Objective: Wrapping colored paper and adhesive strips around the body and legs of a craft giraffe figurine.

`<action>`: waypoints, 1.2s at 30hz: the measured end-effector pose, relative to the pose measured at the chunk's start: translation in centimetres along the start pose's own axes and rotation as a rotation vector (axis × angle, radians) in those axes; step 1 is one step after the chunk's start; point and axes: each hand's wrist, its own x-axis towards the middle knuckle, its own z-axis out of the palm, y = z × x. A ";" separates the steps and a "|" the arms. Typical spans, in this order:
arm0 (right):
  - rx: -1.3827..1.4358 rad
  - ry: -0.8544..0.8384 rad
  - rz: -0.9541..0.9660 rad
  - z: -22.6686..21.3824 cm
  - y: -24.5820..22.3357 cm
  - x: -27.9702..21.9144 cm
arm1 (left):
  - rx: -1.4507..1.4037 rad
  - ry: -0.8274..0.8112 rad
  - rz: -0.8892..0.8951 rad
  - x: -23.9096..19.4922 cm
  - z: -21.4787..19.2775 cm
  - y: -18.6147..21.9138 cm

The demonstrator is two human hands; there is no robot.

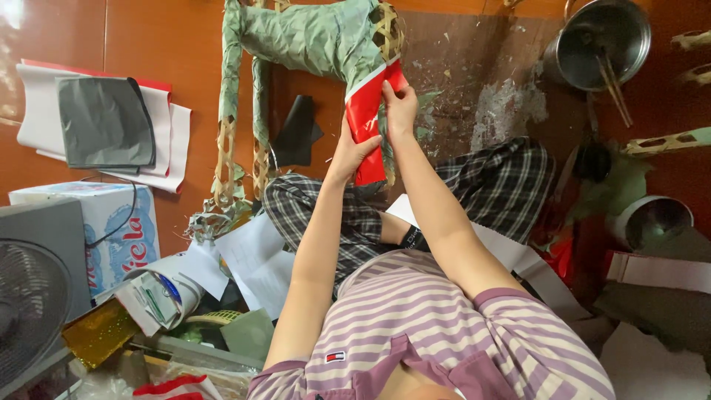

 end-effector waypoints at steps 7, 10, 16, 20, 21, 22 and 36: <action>-0.494 0.129 -0.446 1.0 -5.6 -3.8 | 0.057 0.027 -0.011 0.3 0.0 -0.2; -0.381 0.008 -0.537 1.1 -5.7 -4.1 | 0.038 0.016 -0.003 0.0 0.2 0.2; -0.493 -0.065 -0.566 2.0 -7.3 -6.4 | -0.002 -0.057 0.021 -0.1 0.2 0.5; -0.209 -0.132 -0.359 2.2 -8.7 -5.3 | 0.076 -0.023 -0.009 0.1 0.3 0.6; -0.048 -0.154 -0.265 2.0 -8.1 -4.4 | 0.107 -0.010 -0.033 0.0 0.3 0.6; -0.048 -0.157 -0.270 1.7 -7.2 -3.0 | 0.105 -0.010 -0.027 0.1 0.2 0.5; 0.088 -0.158 -0.165 1.2 -2.9 3.3 | 0.008 -0.068 -0.142 -3.6 -1.9 -4.7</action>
